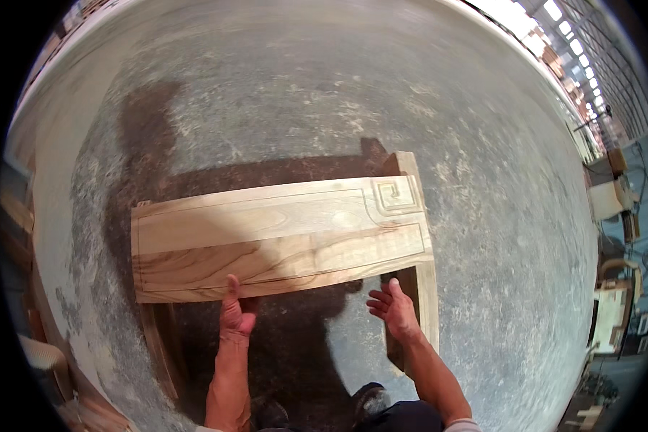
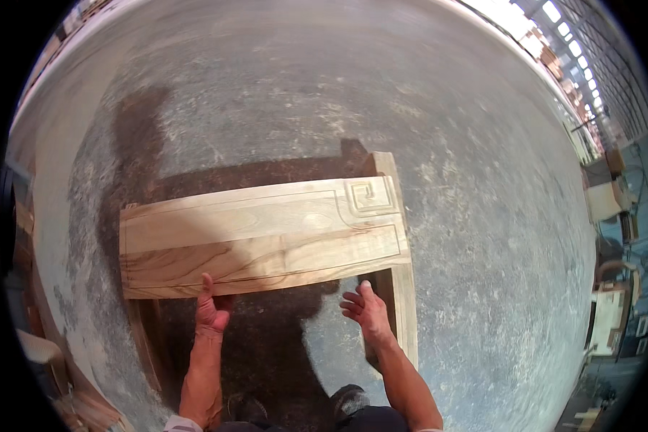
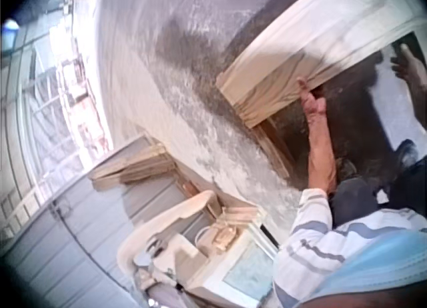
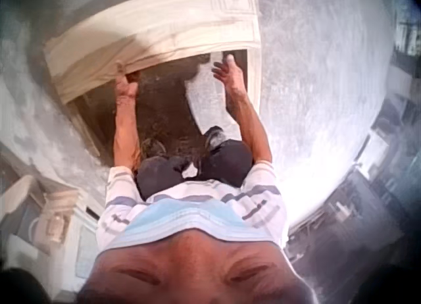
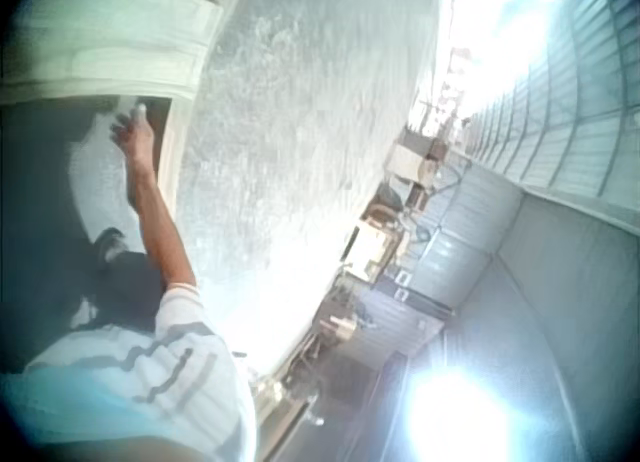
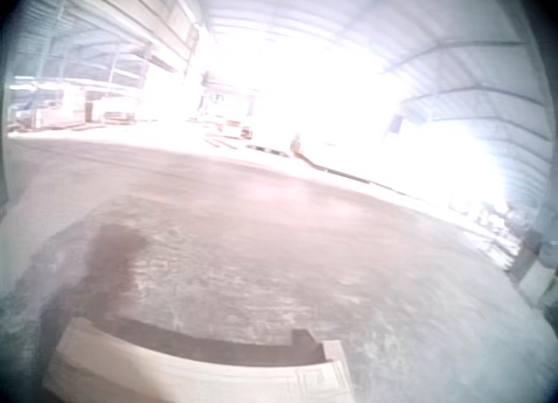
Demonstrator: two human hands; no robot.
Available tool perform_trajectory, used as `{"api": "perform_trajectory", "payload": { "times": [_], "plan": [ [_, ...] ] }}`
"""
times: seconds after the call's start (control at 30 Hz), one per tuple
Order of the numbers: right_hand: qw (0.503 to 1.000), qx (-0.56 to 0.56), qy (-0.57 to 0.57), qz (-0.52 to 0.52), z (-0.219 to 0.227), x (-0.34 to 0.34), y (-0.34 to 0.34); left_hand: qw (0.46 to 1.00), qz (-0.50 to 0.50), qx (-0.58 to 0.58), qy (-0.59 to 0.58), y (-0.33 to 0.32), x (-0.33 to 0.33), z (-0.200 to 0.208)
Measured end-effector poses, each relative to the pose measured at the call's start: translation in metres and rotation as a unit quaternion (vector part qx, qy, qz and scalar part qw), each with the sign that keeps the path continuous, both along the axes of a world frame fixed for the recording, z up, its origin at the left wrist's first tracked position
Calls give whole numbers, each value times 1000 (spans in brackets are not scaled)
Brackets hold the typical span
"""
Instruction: The person uses a belt sander to smooth the surfaces and edges of a rectangular wooden panel. They repeatedly flip the panel and run it against the machine to treat different sides, then inspect the finished piece before placing it on a stack of similar panels.
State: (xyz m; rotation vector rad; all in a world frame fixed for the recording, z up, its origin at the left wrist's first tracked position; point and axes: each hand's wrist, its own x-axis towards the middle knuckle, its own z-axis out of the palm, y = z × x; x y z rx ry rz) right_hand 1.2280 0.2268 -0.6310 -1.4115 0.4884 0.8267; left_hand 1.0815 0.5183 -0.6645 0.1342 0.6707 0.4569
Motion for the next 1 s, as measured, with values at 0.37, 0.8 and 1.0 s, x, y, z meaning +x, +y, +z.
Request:
{"api": "perform_trajectory", "payload": {
  "times": [0.37, 0.8, 1.0],
  "plan": [
    [663, -507, -535, 129, 20, -4, -75, 1000, -8, 24, 8, 5, -3, -2],
    [802, -478, -280, 222, 3, -3, -103, 999, -8, 34, 29, -1, -3, -9],
    [676, -513, -483, 215, -16, -3, -99, 999, -19, 10, 23, 1, -6, -3]
  ]
}}
